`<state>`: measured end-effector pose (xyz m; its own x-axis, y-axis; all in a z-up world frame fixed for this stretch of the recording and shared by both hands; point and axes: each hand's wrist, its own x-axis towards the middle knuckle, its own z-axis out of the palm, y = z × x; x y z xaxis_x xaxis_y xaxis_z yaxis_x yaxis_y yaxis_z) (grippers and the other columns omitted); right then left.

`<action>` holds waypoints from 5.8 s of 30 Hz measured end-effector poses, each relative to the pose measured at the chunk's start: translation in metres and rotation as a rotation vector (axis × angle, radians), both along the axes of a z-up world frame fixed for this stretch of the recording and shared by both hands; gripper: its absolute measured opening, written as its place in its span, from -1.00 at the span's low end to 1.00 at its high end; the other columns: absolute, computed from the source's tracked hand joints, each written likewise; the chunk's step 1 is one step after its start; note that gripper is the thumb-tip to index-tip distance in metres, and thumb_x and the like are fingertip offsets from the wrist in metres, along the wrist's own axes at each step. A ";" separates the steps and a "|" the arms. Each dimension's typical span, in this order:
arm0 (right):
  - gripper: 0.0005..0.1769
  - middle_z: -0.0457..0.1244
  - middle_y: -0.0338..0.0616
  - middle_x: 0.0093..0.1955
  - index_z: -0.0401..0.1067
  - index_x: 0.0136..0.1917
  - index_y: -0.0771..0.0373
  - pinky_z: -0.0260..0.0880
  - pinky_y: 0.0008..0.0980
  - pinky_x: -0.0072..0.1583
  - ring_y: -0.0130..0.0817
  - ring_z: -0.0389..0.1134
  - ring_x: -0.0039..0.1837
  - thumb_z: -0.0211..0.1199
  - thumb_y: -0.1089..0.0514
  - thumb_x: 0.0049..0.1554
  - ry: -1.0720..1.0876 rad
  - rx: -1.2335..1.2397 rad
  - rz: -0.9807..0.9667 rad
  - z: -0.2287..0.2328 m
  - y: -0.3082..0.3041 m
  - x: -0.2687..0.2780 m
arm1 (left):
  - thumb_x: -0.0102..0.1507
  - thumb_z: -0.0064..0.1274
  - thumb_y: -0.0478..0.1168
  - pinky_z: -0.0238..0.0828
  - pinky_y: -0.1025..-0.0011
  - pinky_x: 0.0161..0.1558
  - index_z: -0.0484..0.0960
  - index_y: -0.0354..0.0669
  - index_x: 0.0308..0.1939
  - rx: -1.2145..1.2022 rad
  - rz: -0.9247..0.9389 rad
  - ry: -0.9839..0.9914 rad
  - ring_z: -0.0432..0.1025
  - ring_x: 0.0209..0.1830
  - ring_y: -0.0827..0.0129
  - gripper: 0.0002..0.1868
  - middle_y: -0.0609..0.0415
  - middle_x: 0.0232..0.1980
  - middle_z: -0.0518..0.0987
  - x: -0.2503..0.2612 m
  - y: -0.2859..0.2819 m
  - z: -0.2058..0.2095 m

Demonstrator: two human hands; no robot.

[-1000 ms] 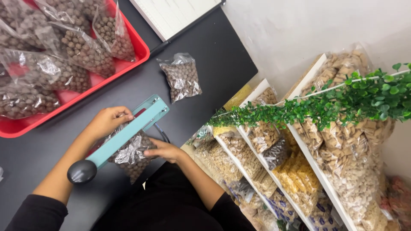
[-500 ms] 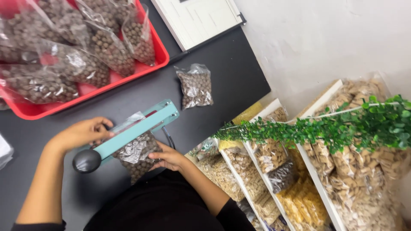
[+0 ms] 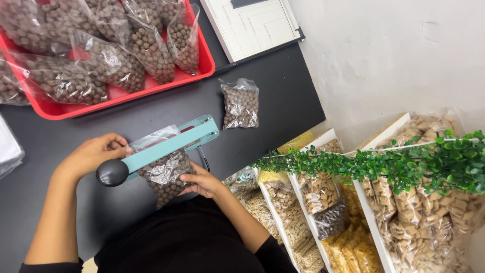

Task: Sealing plastic bags of snacks using a heat sealer

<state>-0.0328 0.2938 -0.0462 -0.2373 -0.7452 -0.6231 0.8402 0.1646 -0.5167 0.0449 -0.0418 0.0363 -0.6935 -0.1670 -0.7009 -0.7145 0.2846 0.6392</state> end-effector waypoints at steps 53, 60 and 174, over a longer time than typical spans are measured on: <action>-0.21 -0.06 0.46 0.52 -0.04 0.69 0.09 0.41 0.41 0.09 0.35 0.29 0.32 0.25 -0.14 0.40 0.014 -0.015 -0.156 -0.006 -0.005 0.015 | 0.07 0.23 0.47 -0.35 -0.19 0.55 -0.09 0.17 0.65 -0.074 -0.713 0.510 -0.31 0.70 0.07 0.25 0.22 0.72 -0.13 -0.047 0.059 -0.012; -0.22 -0.03 0.46 0.50 -0.02 0.68 0.06 0.40 0.42 0.10 0.34 0.27 0.33 0.26 -0.15 0.39 0.018 -0.016 -0.151 -0.011 -0.003 0.013 | 0.25 -0.16 0.41 -0.40 -0.35 0.50 -0.14 0.13 0.65 -0.050 -0.685 0.507 -0.46 0.71 -0.04 0.02 0.18 0.73 -0.16 -0.050 0.028 -0.071; -0.97 0.44 -0.13 -0.26 0.63 -0.13 0.27 0.44 -0.41 0.06 -0.46 0.44 -0.08 0.41 0.27 0.14 1.097 0.030 -0.287 0.040 -0.031 -0.004 | 0.34 0.20 -0.31 0.44 0.34 0.02 0.67 -0.24 -0.18 0.274 0.925 0.550 0.47 -0.11 0.46 -0.94 -0.06 -0.07 0.70 0.107 0.132 -0.022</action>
